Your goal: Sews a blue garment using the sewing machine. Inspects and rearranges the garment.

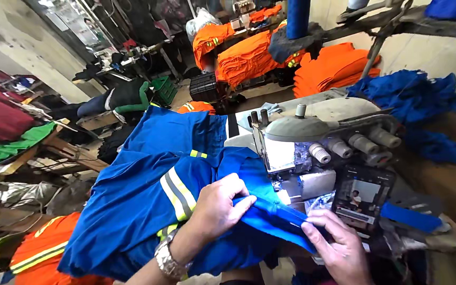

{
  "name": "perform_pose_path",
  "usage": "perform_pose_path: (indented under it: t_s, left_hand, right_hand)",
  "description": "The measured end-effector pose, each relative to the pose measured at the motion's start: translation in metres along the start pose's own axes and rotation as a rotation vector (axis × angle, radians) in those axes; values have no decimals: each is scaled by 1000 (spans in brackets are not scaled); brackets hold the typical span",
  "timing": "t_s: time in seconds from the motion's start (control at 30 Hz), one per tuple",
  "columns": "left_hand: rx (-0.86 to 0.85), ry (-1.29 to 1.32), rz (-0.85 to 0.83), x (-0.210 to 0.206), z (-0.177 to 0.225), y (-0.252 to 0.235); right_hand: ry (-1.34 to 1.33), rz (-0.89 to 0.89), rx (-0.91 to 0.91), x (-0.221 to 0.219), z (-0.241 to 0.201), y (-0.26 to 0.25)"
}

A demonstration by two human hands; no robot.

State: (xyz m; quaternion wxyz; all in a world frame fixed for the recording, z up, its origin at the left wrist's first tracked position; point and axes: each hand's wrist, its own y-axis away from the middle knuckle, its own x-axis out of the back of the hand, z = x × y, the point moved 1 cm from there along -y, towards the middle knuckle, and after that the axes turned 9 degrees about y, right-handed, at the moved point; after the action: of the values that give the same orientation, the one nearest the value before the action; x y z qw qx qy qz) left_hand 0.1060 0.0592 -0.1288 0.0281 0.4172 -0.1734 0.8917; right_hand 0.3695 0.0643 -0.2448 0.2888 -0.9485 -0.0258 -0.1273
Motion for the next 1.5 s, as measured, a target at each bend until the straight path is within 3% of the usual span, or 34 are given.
perform_pose_path:
  t_s: [0.1, 0.17, 0.3, 0.37, 0.43, 0.53, 0.63, 0.77, 0.93, 1.1, 1.23, 1.5]
  left_hand:
    - [27, -95, 82, -8, -2, 4]
    - [-73, -175, 44, -7, -5, 3]
    - [-228, -183, 80, -1, 2, -4]
    - [-294, -118, 164, 0, 19, -10]
    - [-304, -75, 219, -7, 19, -20]
    - [-177, -71, 158, -20, -4, -30]
    - [-123, -45, 110, -20, -7, -30]
    - [-137, 43, 150, -8, 8, -29]
    - [-87, 84, 108, -21, -4, -37]
    - [-141, -232, 71, -32, -6, -26]
    - [-24, -338, -37, -44, 7, -1]
    - [-19, -323, -306, -35, -1, -41]
  right_hand:
    - [-143, 107, -198, -10, -4, 8]
    - [-204, 123, -302, -13, -10, 9]
    - [102, -163, -145, 4, -24, 15]
    - [81, -236, -107, 12, -43, 16]
    - [-81, -239, -267, 7, -55, 17]
    - [-305, -230, -582, -14, -44, 14]
    - [-446, -268, -693, -26, -24, 12]
    - [-373, -269, -659, -15, -26, 11]
    - [-293, -203, -662, -12, -23, 16]
    - [-293, -140, -579, -11, -23, 24]
    - [-360, -192, -595, -8, -36, 29]
    - [-330, -75, -425, -26, -33, 44]
